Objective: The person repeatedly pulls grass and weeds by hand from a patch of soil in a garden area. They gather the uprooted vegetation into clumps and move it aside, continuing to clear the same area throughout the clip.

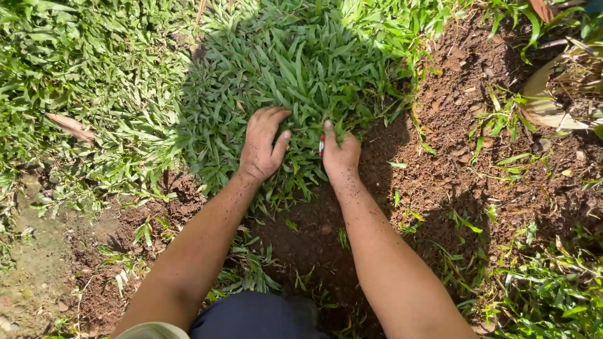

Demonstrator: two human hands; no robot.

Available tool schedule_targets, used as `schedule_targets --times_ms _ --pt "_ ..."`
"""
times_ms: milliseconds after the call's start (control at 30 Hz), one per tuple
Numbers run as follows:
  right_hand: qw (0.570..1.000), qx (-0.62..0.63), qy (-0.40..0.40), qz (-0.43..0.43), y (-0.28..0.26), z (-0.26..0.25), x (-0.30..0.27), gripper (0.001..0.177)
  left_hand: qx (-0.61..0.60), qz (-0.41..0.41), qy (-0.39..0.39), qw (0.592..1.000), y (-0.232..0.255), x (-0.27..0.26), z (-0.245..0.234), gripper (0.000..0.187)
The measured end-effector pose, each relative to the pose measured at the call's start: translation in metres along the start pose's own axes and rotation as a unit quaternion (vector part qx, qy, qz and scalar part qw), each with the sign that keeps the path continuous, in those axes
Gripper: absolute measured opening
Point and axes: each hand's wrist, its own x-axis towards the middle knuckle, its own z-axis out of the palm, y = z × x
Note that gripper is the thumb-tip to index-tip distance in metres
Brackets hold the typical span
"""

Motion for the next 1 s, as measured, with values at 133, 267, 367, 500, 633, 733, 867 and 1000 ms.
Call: schedule_targets --times_ms 133,267,367,500,633,733,867,1000 --pt "1.0 -0.016 0.02 -0.009 0.012 -0.006 0.006 0.053 0.005 0.008 -0.003 1.0 0.0 0.004 -0.002 0.043" --pt "0.996 0.001 0.057 0.068 -0.004 -0.009 -0.014 0.045 0.015 0.025 -0.011 1.0 -0.013 -0.003 -0.002 0.044" --pt "0.989 0.038 0.106 0.098 -0.02 -0.017 -0.028 0.04 0.013 0.015 -0.012 1.0 -0.014 -0.004 -0.004 0.045" --pt "0.991 0.053 0.074 0.097 -0.042 -0.032 -0.061 0.037 0.041 0.018 -0.009 0.999 -0.018 -0.006 0.001 0.043" --pt "0.963 0.157 0.2 0.085 -0.098 -0.08 -0.058 0.05 0.052 0.026 0.008 0.998 -0.018 -0.008 0.001 0.042" --pt "0.951 0.199 0.23 0.047 -0.122 -0.144 -0.047 0.049 0.07 0.048 0.023 0.996 -0.014 -0.009 -0.002 0.04" --pt "0.954 0.079 0.248 0.152 -0.11 -0.257 -0.033 0.054 0.066 0.044 0.03 0.996 0.033 -0.004 -0.015 0.034" --pt "0.974 0.103 0.183 0.085 -0.109 -0.319 -0.051 0.051 -0.012 0.032 -0.02 0.999 0.126 0.02 -0.022 0.057"
